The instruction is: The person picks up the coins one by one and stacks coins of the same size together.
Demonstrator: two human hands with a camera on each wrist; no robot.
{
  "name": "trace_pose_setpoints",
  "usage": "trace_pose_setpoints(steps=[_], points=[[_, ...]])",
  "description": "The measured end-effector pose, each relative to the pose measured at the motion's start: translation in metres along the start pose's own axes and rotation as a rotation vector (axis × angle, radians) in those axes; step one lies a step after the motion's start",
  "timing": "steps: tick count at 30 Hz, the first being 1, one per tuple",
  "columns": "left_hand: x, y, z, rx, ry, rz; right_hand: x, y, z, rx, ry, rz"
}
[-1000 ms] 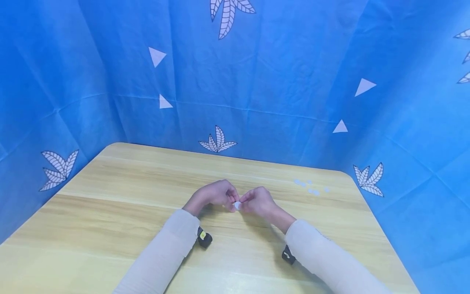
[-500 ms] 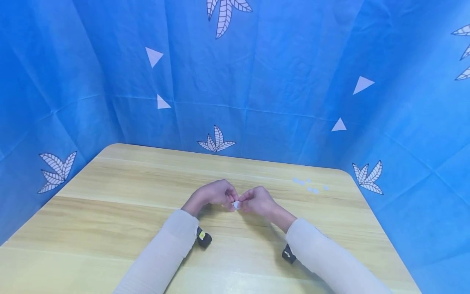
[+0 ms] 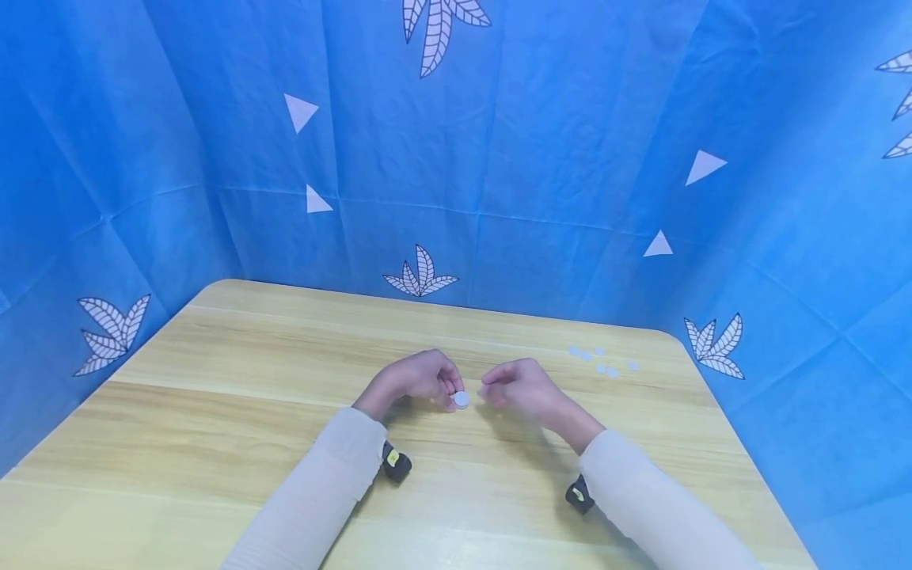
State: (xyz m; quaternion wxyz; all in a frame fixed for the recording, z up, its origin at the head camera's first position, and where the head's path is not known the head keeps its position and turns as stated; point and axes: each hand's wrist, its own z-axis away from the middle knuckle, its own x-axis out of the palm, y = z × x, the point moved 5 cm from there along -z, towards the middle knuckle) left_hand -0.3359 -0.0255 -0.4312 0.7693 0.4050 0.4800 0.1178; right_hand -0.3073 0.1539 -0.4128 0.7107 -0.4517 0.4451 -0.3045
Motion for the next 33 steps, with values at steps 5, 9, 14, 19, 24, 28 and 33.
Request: trace_pose_setpoints(steps=[5, 9, 14, 19, 24, 28, 33], points=[[0.001, -0.001, 0.0, -0.012, -0.003, 0.025, -0.018, 0.001, 0.008, -0.004, 0.031, 0.023], [0.001, -0.001, 0.001, -0.02, 0.002, 0.022, -0.035, 0.006, 0.014, 0.004, 0.056, 0.031], [0.002, -0.001, 0.001, -0.022, 0.001, 0.017, -0.057, 0.014, 0.022, 0.015, 0.098, 0.037], [0.001, -0.002, 0.001, -0.022, 0.008, 0.019, -0.078, 0.018, 0.031, 0.013, 0.119, 0.027], [0.001, -0.003, 0.002, -0.028, 0.012, 0.017, -0.1, 0.023, 0.041, 0.025, 0.149, 0.039], [0.001, -0.002, 0.002, -0.033, 0.014, 0.024, -0.118, 0.027, 0.048, 0.027, 0.181, 0.053], [0.001, -0.003, 0.002, -0.037, 0.013, 0.033, -0.141, 0.032, 0.052, 0.044, 0.209, 0.072]])
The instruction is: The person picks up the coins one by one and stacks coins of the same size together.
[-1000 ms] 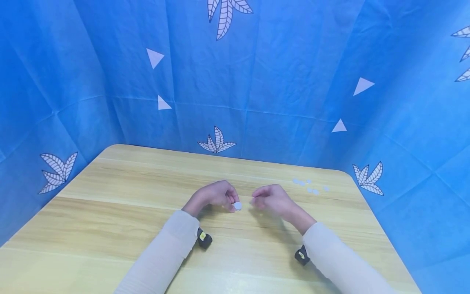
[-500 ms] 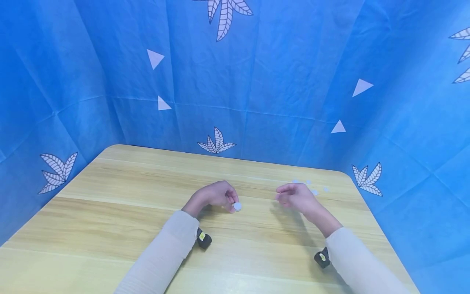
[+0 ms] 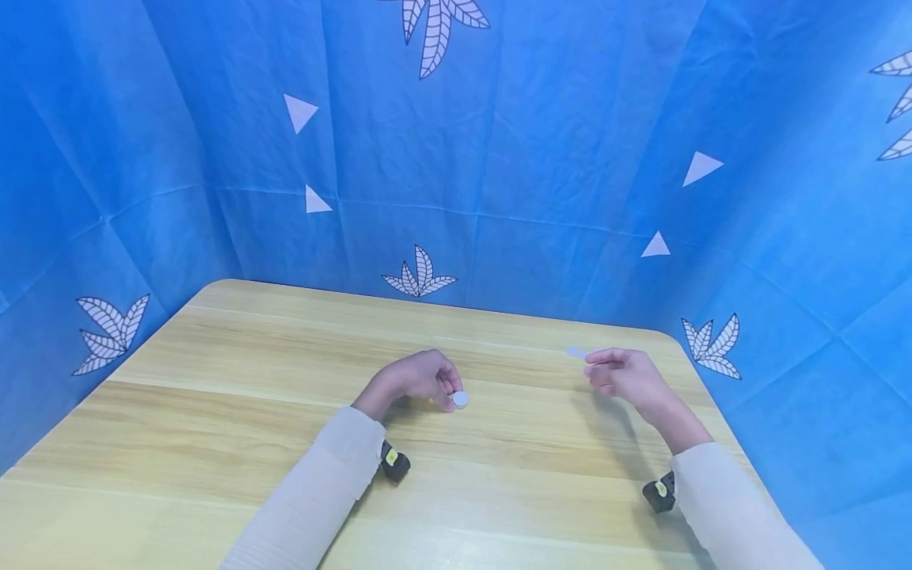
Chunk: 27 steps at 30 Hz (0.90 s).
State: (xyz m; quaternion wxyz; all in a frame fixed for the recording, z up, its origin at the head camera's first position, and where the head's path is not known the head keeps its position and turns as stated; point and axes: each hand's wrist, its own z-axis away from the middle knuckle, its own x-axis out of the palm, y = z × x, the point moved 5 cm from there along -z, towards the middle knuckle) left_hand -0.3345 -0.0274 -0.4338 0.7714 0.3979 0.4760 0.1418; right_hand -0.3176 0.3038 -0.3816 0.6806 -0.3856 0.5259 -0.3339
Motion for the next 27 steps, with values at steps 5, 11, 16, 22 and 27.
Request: trace_pose_setpoints(steps=[5, 11, 16, 22, 27], points=[[0.0, 0.0, 0.0, 0.002, -0.001, 0.0, -0.017, 0.008, -0.004, 0.011, 0.004, 0.022], [0.0, 0.0, 0.0, 0.0, -0.003, 0.009, -0.034, 0.02, -0.011, 0.018, 0.019, 0.034], [0.001, 0.002, 0.001, 0.002, -0.008, 0.02, -0.043, 0.026, -0.015, 0.029, 0.025, 0.01], [0.0, 0.004, 0.001, 0.0, -0.007, 0.027, -0.052, 0.036, -0.021, 0.06, 0.04, 0.016], [0.0, 0.003, 0.002, -0.003, -0.005, 0.025, -0.056, 0.046, -0.026, 0.077, 0.056, -0.032]])
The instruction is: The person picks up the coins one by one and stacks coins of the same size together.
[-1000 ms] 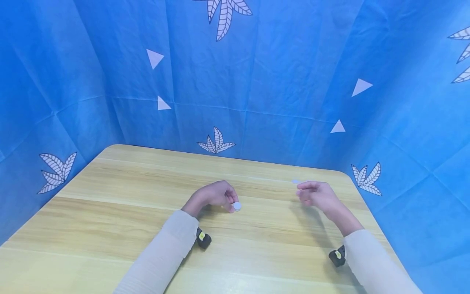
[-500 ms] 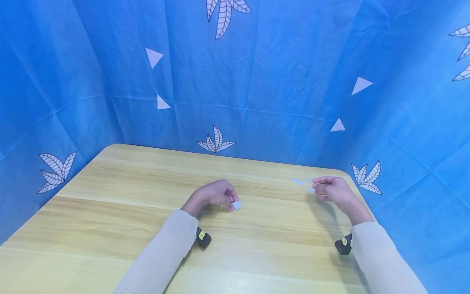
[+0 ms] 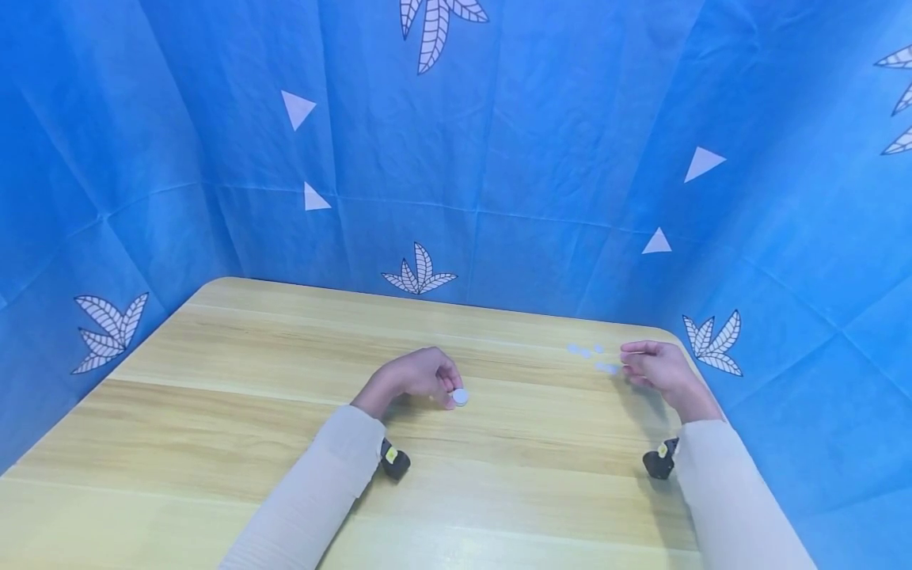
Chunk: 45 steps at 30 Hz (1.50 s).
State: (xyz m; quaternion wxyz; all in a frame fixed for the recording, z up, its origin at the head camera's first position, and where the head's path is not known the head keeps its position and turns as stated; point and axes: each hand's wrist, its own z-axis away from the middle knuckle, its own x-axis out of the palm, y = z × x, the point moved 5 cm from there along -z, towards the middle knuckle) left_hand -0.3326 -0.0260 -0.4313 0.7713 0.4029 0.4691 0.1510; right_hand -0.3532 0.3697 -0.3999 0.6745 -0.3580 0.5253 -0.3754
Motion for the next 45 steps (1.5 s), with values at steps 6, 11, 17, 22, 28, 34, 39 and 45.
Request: trace_pose_setpoints(steps=[6, 11, 17, 22, 28, 34, 39, 45], points=[[0.0, -0.001, -0.001, 0.001, 0.0, -0.002, 0.0, 0.007, -0.007, -0.033, 0.031, 0.03], [0.0, -0.001, -0.001, 0.0, -0.005, 0.0, 0.003, 0.011, -0.012, -0.079, 0.031, 0.229], [0.0, -0.002, -0.002, -0.003, -0.002, -0.001, 0.009, 0.008, -0.016, -0.193, 0.099, 0.555], [0.001, -0.003, -0.003, -0.008, -0.002, -0.002, 0.015, 0.006, -0.017, -0.258, 0.099, 0.687], [0.0, -0.002, -0.003, -0.004, -0.006, -0.007, 0.017, 0.006, -0.017, -0.276, 0.105, 0.737], [-0.001, -0.001, -0.001, -0.008, -0.007, -0.009, 0.016, 0.007, -0.018, -0.239, 0.087, 0.717], [-0.001, 0.0, 0.0, -0.012, -0.006, -0.007, 0.015, 0.008, -0.016, -0.202, 0.084, 0.706], [-0.002, 0.0, -0.001, -0.003, -0.009, -0.008, 0.015, 0.007, -0.011, -0.188, 0.072, 0.699]])
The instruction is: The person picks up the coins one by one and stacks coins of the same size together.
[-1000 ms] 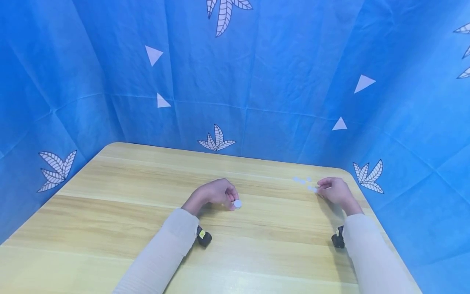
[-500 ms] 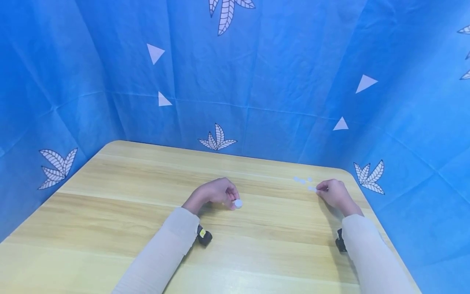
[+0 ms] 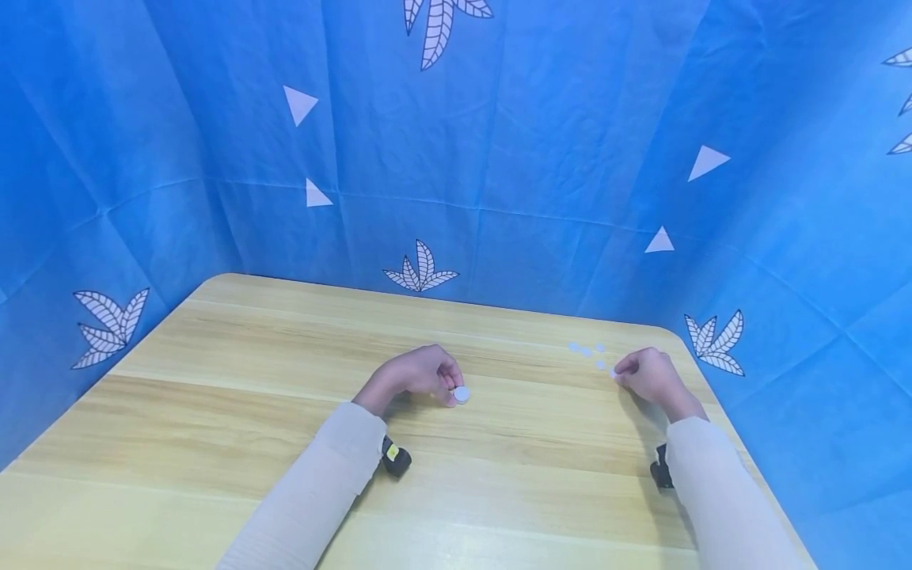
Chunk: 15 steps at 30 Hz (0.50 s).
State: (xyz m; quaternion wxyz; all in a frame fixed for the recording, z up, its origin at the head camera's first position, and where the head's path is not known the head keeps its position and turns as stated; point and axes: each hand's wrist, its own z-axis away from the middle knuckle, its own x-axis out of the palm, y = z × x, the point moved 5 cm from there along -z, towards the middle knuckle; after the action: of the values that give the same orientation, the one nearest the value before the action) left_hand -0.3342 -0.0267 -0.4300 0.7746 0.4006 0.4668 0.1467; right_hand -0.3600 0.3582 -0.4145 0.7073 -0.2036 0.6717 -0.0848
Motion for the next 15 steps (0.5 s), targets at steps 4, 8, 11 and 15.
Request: trace_pose_setpoints(steps=[4, 8, 11, 15], points=[[0.0, 0.0, 0.0, 0.001, 0.002, -0.01, 0.0, -0.002, 0.004, -0.01, -0.014, 0.004], [0.001, 0.001, -0.002, 0.004, 0.003, -0.013, 0.001, -0.005, 0.008, -0.026, -0.028, 0.007], [0.001, 0.001, -0.002, 0.004, 0.002, -0.016, 0.003, -0.009, 0.011, -0.044, -0.036, -0.002], [0.001, 0.0, -0.002, 0.001, 0.006, -0.023, 0.005, -0.017, 0.014, -0.077, -0.049, -0.018]])
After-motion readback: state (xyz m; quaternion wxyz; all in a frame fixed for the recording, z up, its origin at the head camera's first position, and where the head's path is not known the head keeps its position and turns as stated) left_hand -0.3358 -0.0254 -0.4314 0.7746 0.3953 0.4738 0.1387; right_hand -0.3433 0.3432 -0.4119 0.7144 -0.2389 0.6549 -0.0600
